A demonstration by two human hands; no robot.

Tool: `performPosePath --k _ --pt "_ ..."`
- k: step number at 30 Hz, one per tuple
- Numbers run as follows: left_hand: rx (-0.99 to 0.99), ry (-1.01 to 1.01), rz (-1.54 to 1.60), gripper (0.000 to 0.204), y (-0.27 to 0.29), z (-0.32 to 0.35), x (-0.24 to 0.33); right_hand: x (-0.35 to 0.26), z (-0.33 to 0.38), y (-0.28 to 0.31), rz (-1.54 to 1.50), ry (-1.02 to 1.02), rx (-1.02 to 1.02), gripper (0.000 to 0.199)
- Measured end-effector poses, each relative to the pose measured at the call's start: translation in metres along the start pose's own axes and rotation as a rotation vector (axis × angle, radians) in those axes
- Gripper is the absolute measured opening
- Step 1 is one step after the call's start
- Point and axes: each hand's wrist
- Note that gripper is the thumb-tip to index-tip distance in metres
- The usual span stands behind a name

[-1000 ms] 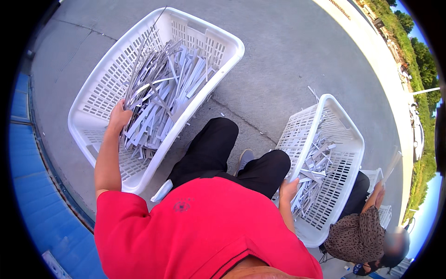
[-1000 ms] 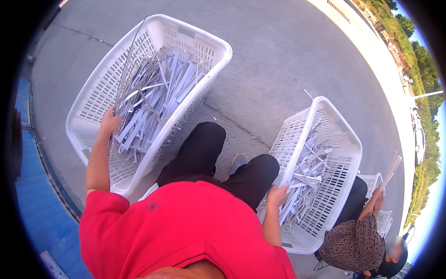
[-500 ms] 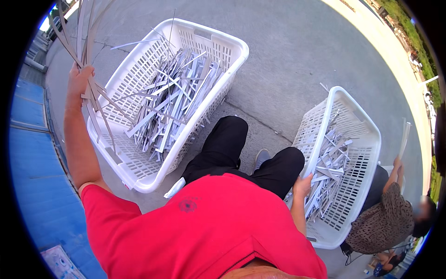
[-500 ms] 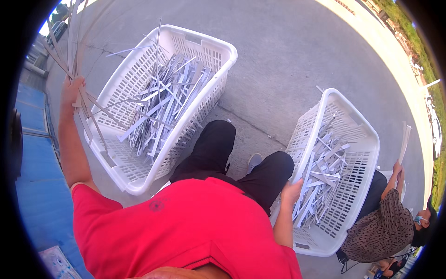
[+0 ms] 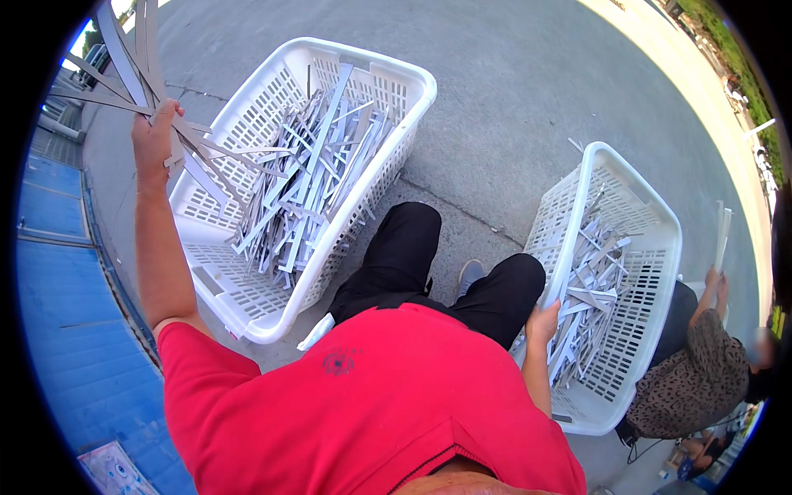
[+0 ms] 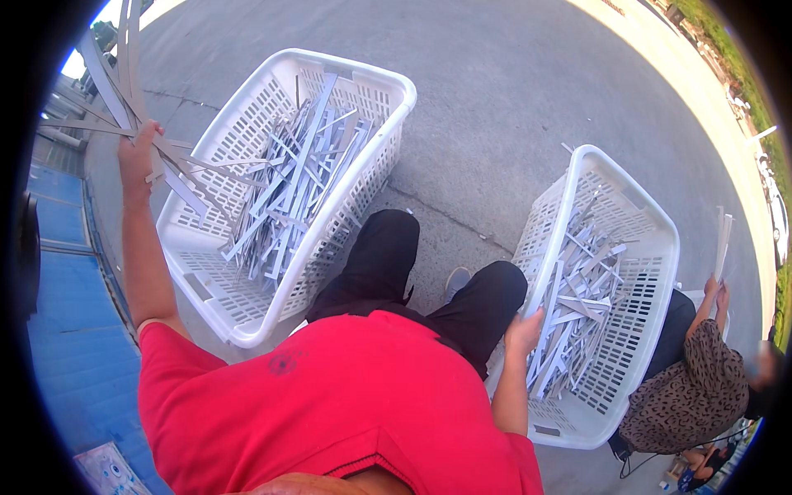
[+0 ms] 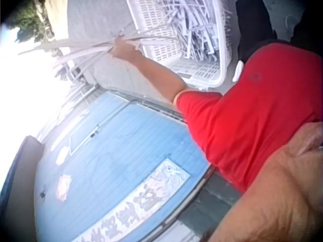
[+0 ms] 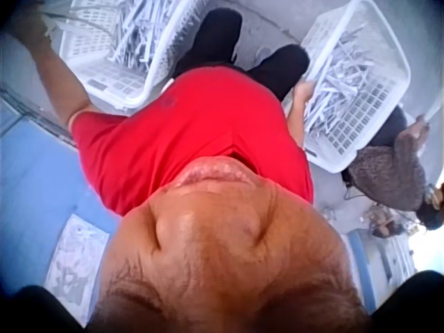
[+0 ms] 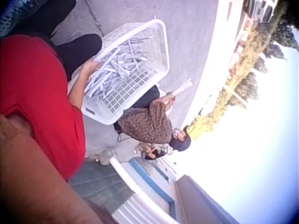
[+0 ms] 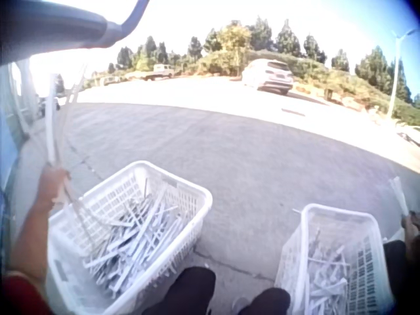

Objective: The person sorts through thin white strips of material within two white plastic baskets. They grasp several strips at once, align them by hand, and shift them between the baskets while seated.

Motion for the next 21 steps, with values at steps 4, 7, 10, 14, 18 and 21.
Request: performPosePath --k 4,7,10,14,18,21 --pt "0.086 -0.164 -0.207 0.027 -0.019 0.003 0.002 0.002 -0.003 0.002 -0.047 -0.020 -0.022 0.065" --pt "0.122 -0.217 -0.408 0.029 -0.034 0.004 0.014 0.019 -0.014 -0.005 -0.247 0.007 -0.057 0.066" --pt "0.097 -0.333 -0.577 0.032 -0.060 0.014 0.032 0.038 -0.035 -0.022 -0.567 0.050 0.002 0.063" --pt "-0.136 -0.460 -0.652 0.040 -0.119 0.051 0.054 -0.056 -0.012 0.038 -0.458 0.333 0.282 0.059" --pt "-0.495 -0.518 -0.582 0.043 -0.192 0.115 0.068 -0.160 0.016 0.059 -0.935 0.528 -0.305 0.069" --pt "-0.633 -0.565 -0.513 0.045 -0.229 0.163 0.062 -0.221 0.044 0.057 -1.196 0.574 -0.734 0.077"
Point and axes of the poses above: each hand's wrist, its own z-axis away from the middle knuckle, its own y-axis out of the back of the hand, x = y × z, and after that the axes turned 3 degrees about z, right-handed
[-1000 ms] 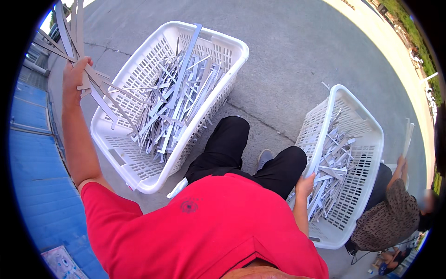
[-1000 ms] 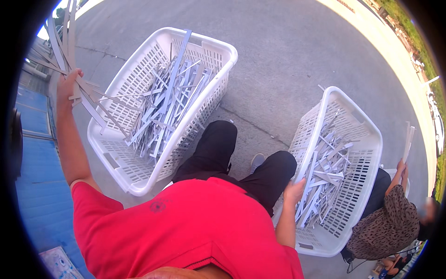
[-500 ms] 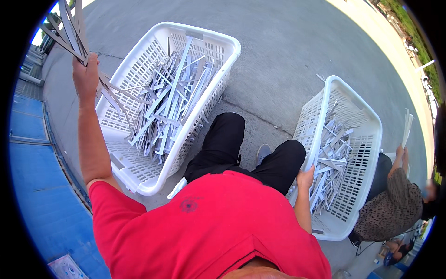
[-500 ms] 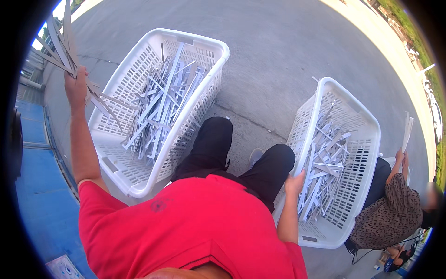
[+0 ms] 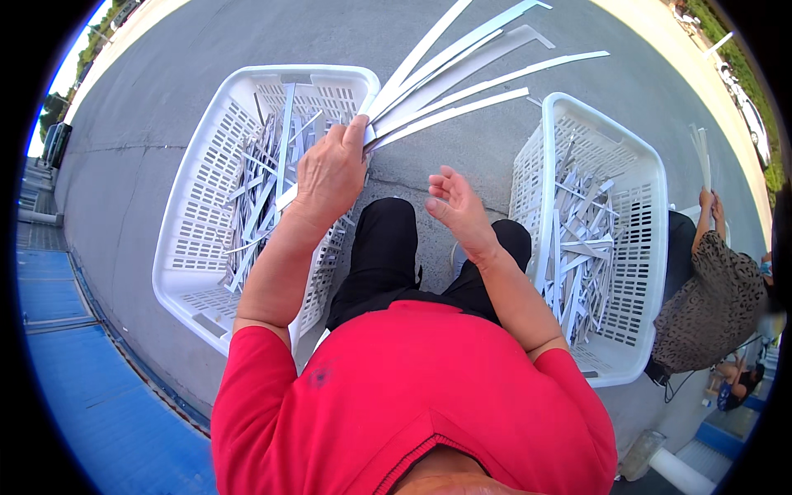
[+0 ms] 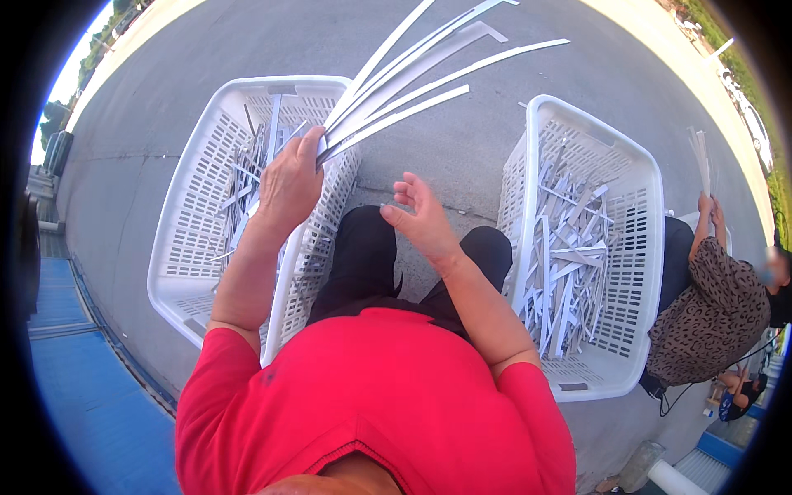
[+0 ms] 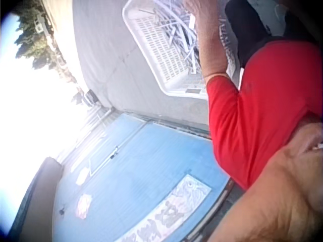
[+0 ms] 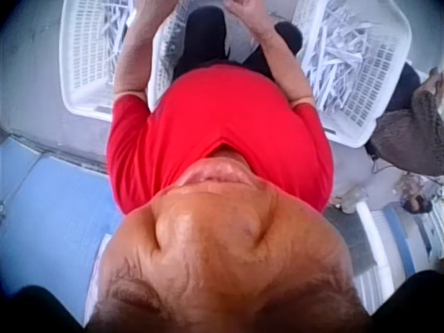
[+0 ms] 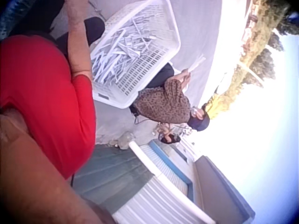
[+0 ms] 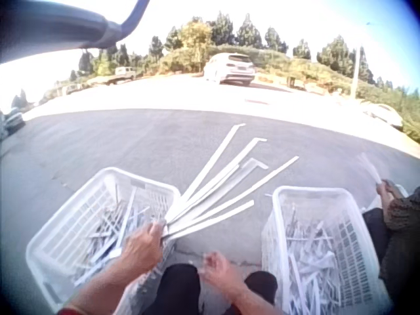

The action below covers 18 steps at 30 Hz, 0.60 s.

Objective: The person sorts through thin white strips of material within two white plastic baskets. They grasp several strips at once, align them by hand, and shift them between the baskets while seated.

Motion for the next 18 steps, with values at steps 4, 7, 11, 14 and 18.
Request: performPosePath --k 4,7,11,14,18 --pt "-0.128 -0.096 0.055 0.040 -0.044 0.021 0.033 -0.010 -0.007 -0.039 -0.422 -0.065 -0.174 0.070" --pt "-0.186 -0.203 0.040 0.032 -0.069 0.040 0.040 0.009 -0.011 -0.052 -0.818 -0.211 0.026 0.046" --pt "-0.201 -0.201 0.105 0.033 -0.077 0.055 0.039 0.021 -0.004 -0.053 -0.987 -0.247 0.064 0.024" --pt "-0.132 -0.162 0.380 0.044 -0.058 0.055 0.042 0.028 -0.007 -0.047 -0.971 -0.184 0.116 0.025" --pt "0.136 -0.230 0.572 0.038 -0.028 0.065 0.024 0.021 -0.013 -0.035 -1.028 -0.203 0.389 0.022"
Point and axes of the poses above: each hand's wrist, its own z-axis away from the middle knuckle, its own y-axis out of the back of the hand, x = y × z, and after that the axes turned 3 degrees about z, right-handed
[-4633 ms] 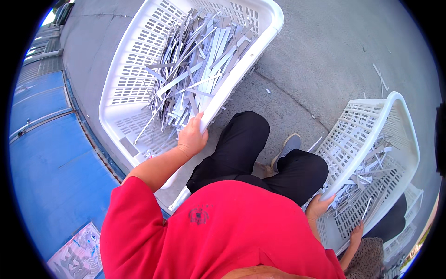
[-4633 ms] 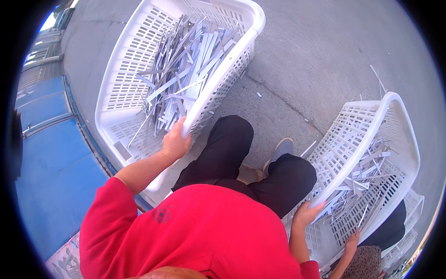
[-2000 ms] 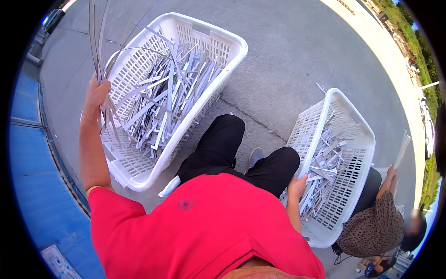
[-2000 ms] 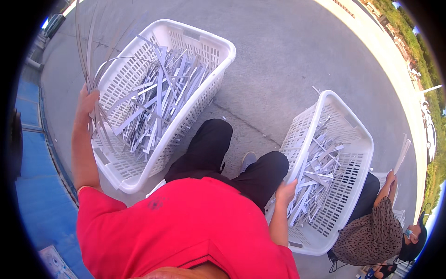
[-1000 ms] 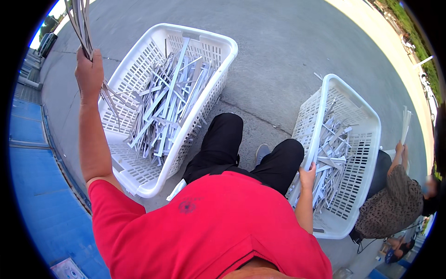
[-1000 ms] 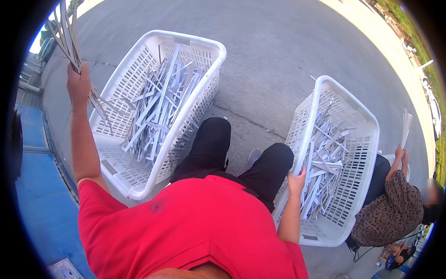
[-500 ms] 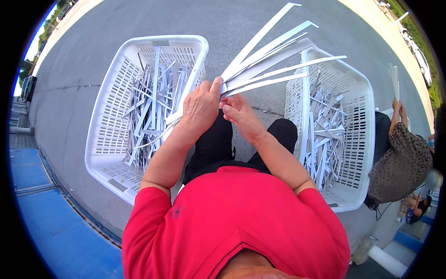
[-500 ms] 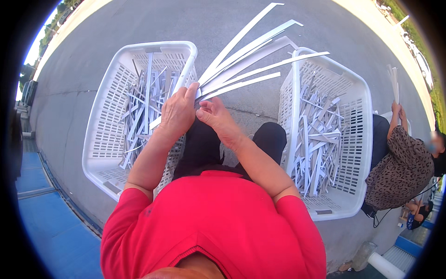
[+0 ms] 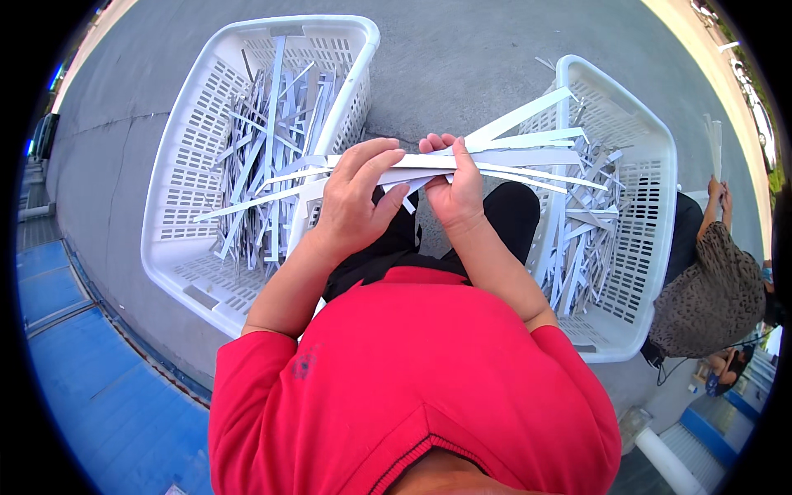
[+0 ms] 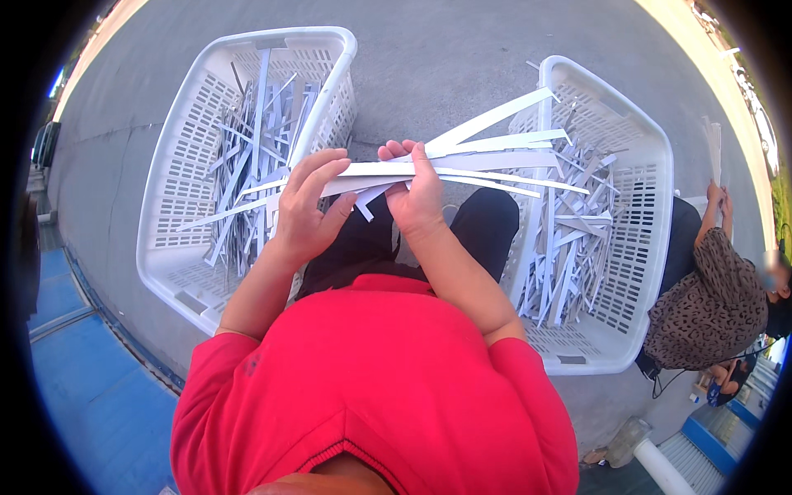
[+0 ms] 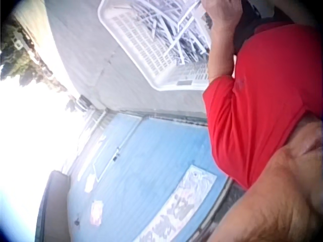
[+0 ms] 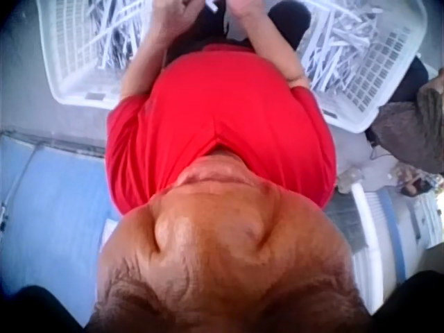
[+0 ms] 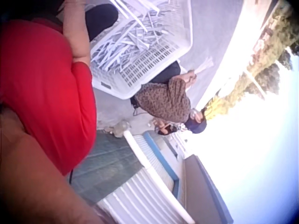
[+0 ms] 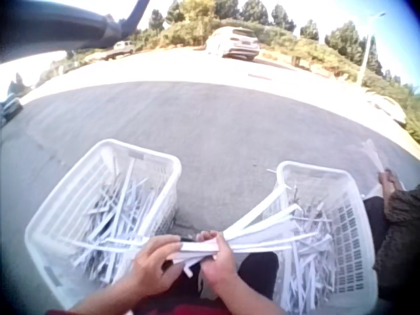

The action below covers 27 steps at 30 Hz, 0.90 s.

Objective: The person sorts through thin white strips of material within two white plastic baskets. They grasp several strips at once, align them by hand, and shift them between the baskets while seated.

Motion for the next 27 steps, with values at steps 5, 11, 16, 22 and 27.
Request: performPosePath --k 5,11,16,22,27 --pt "-0.317 0.881 0.728 0.034 0.013 0.054 -0.028 -0.012 -0.007 0.012 -0.016 0.069 -0.010 0.022" --pt "-0.433 1.110 1.100 0.065 -0.010 0.077 -0.021 -0.026 0.003 0.014 0.068 0.196 -0.008 0.022" --pt "-0.208 1.198 1.410 0.068 -0.035 0.096 -0.044 -0.048 0.005 0.030 0.048 0.256 0.003 0.023" --pt "0.162 0.985 1.876 0.063 -0.047 0.086 -0.069 -0.073 0.024 0.056 0.029 0.303 -0.020 0.022" --pt "0.195 0.910 1.970 0.050 -0.055 0.063 -0.075 -0.091 0.037 0.074 0.016 0.338 -0.022 0.021"
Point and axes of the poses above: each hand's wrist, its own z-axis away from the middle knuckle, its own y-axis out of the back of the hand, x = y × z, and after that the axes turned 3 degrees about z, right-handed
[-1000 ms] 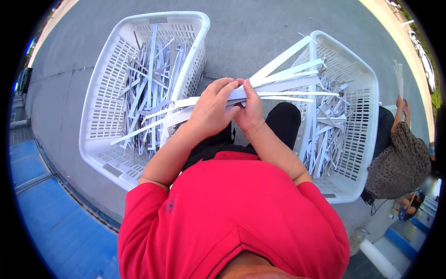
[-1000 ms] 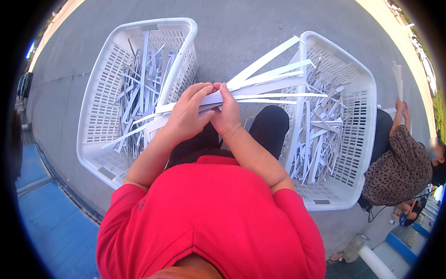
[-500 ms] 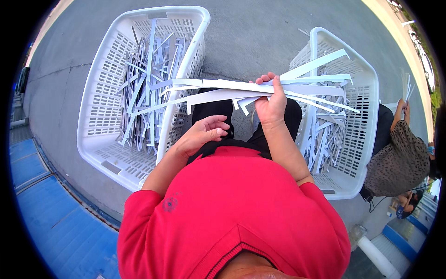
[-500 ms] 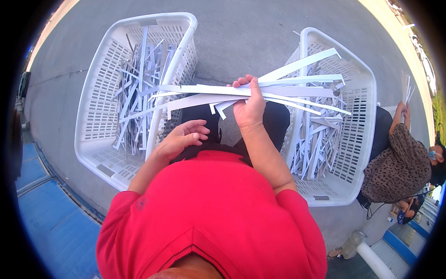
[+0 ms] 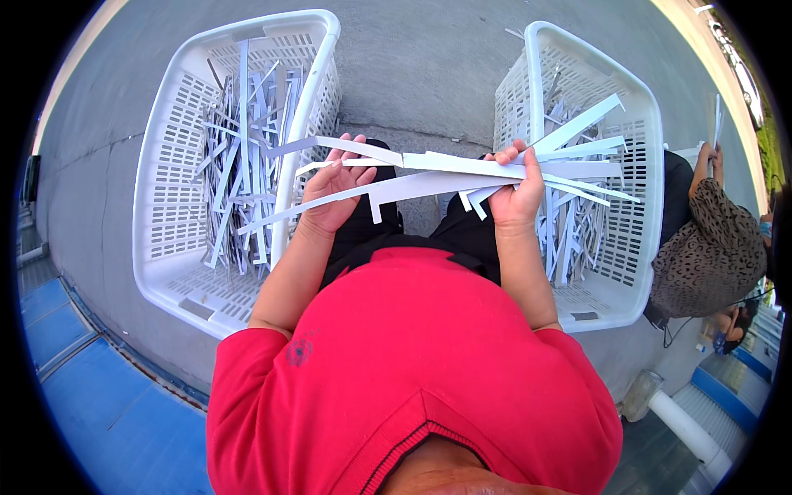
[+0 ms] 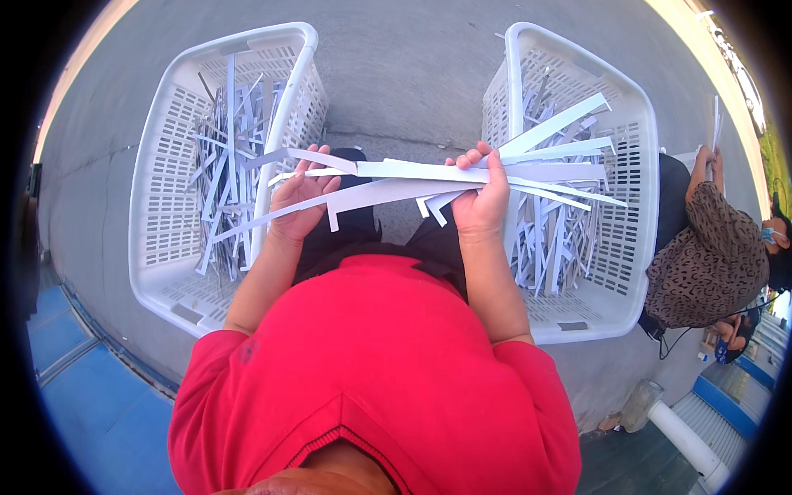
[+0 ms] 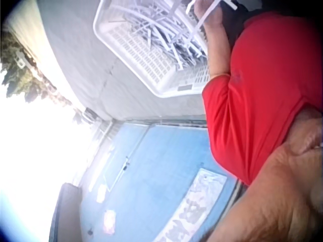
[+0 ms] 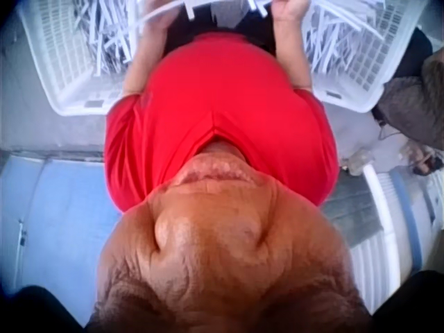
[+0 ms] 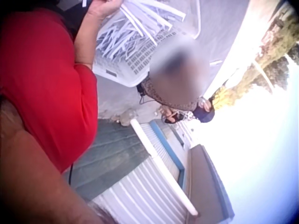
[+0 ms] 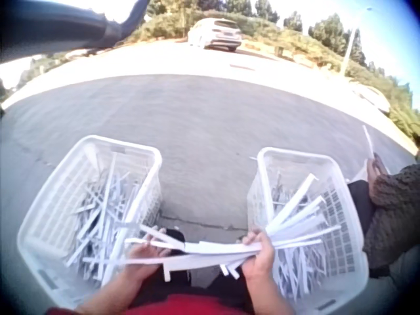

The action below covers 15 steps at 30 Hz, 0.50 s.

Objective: The person sorts through thin white strips of material within two white plastic baskets. They grasp several strips at once, align them by hand, and shift them between the baskets while seated.

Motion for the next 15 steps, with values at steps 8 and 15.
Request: performPosePath --k 8,15 --pt "-0.077 0.008 0.067 0.030 0.012 -0.014 -0.011 -0.036 0.004 0.027 -0.001 0.128 0.090 0.022" --pt "0.078 0.054 -0.049 0.037 -0.019 -0.016 -0.019 -0.091 0.000 0.045 -0.093 0.356 0.109 0.029"
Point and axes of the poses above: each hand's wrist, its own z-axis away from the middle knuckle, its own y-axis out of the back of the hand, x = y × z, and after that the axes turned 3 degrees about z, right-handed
